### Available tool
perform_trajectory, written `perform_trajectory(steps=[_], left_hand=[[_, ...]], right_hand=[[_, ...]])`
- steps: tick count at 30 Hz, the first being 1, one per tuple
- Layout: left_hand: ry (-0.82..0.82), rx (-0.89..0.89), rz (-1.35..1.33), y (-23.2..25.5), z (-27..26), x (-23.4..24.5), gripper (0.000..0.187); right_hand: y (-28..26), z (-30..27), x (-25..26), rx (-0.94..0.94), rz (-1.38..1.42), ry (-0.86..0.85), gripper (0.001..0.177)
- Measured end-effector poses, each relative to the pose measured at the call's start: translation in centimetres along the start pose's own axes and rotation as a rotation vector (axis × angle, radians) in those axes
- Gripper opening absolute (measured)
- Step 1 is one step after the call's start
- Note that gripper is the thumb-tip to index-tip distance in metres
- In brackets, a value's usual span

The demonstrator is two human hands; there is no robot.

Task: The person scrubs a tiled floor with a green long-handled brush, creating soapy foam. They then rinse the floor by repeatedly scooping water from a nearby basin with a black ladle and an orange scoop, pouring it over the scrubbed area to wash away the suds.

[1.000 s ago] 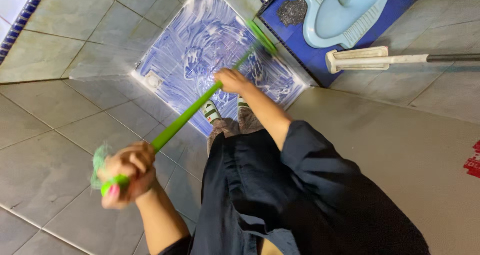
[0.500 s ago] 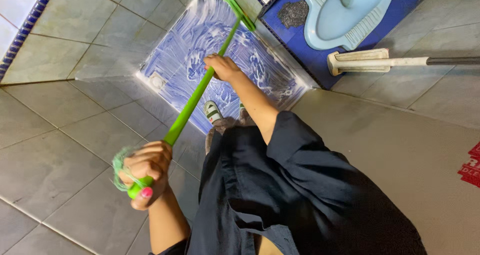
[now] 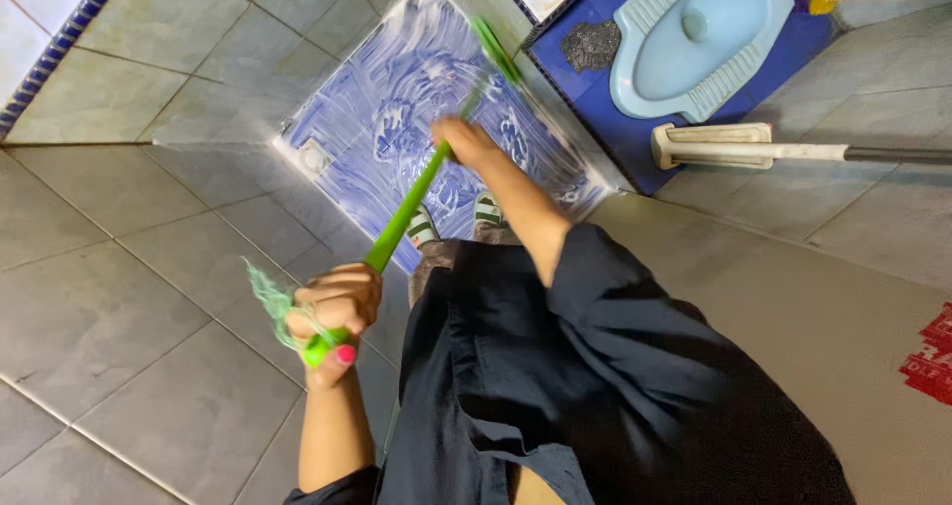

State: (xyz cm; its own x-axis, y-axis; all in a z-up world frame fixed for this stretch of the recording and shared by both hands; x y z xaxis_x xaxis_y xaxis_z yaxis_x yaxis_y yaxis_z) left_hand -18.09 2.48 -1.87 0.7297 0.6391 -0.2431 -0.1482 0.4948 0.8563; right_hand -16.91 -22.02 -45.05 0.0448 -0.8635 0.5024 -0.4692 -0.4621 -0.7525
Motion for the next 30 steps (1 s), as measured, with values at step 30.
perform_trajectory(steps=[30], left_hand=[[0.09,0.254,-0.299,-6.7,1.6,-1.9,0.049]], right_hand=[[6.5,-13.2,2.3,-0.072,-0.296,0.06,0.016]])
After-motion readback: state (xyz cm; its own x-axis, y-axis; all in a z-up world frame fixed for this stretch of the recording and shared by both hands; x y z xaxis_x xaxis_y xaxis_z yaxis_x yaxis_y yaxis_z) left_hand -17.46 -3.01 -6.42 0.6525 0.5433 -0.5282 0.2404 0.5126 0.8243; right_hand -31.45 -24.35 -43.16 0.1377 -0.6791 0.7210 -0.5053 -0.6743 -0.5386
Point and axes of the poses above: each hand's wrist, its own z-axis towards the middle knuckle, its own x-axis out of the back of the hand, y = z × x, the point moved 5 cm from there along z, towards the middle knuckle, and after that the axes turned 6 degrees about -x, right-handed, at the moved point
